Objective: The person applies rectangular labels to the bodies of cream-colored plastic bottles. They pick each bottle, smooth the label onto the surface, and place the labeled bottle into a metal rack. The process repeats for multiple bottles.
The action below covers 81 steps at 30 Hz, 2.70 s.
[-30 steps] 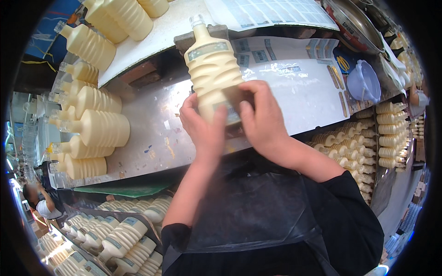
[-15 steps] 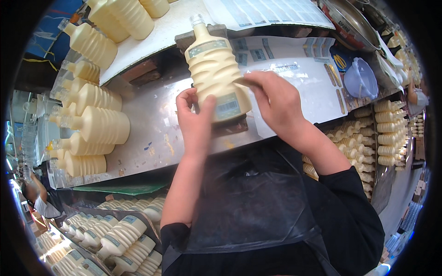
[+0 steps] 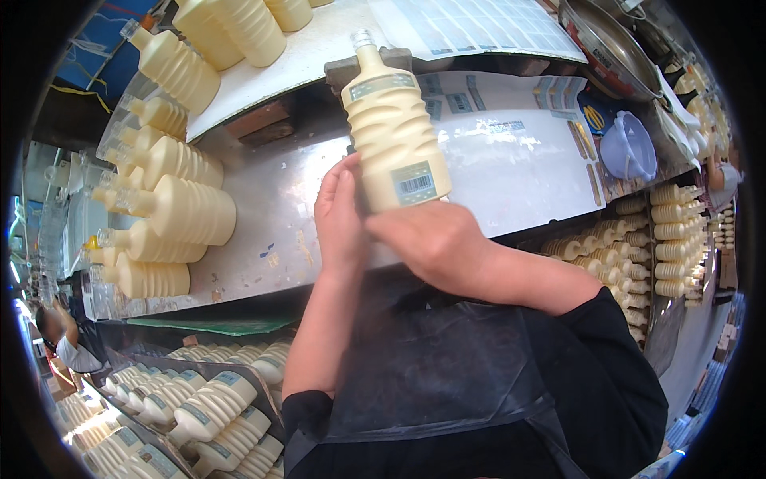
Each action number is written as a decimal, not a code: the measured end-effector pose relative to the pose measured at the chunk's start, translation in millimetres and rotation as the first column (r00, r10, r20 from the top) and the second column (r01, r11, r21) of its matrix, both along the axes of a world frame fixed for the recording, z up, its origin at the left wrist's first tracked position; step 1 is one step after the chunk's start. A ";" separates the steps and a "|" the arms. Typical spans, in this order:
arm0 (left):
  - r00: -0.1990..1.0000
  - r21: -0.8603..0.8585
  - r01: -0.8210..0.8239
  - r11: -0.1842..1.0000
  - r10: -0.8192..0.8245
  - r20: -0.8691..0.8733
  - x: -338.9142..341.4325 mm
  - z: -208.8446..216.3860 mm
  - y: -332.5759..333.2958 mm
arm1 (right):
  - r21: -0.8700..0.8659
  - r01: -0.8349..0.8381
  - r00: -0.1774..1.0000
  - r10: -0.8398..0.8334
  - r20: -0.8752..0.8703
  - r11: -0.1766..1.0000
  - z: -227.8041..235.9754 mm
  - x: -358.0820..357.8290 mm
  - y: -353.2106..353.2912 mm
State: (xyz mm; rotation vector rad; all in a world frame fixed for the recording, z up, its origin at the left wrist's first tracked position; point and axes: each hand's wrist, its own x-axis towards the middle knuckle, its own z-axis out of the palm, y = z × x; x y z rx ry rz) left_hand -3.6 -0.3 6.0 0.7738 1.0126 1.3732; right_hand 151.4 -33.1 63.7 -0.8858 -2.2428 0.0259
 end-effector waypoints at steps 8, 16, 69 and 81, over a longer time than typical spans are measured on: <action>0.999 0.049 -0.003 0.999 0.004 -0.039 7.6 8.1 -7.3 | -0.263 0.442 0.872 -0.479 -0.098 0.858 8.1 36.3 14.5; 0.895 0.153 0.017 0.988 0.053 -0.442 13.1 -16.0 -1.3 | -0.494 0.447 0.801 -0.580 -0.150 0.745 -1.0 54.0 9.0; 0.987 -0.036 0.099 0.994 -0.094 0.131 0.0 19.1 110.5 | -0.625 0.014 0.792 -0.390 -0.469 0.780 -14.6 75.7 139.9; 0.993 -0.047 -0.082 0.996 0.086 0.075 -27.4 72.9 73.5 | 0.244 -0.223 0.933 0.280 -0.228 0.944 11.8 12.4 77.7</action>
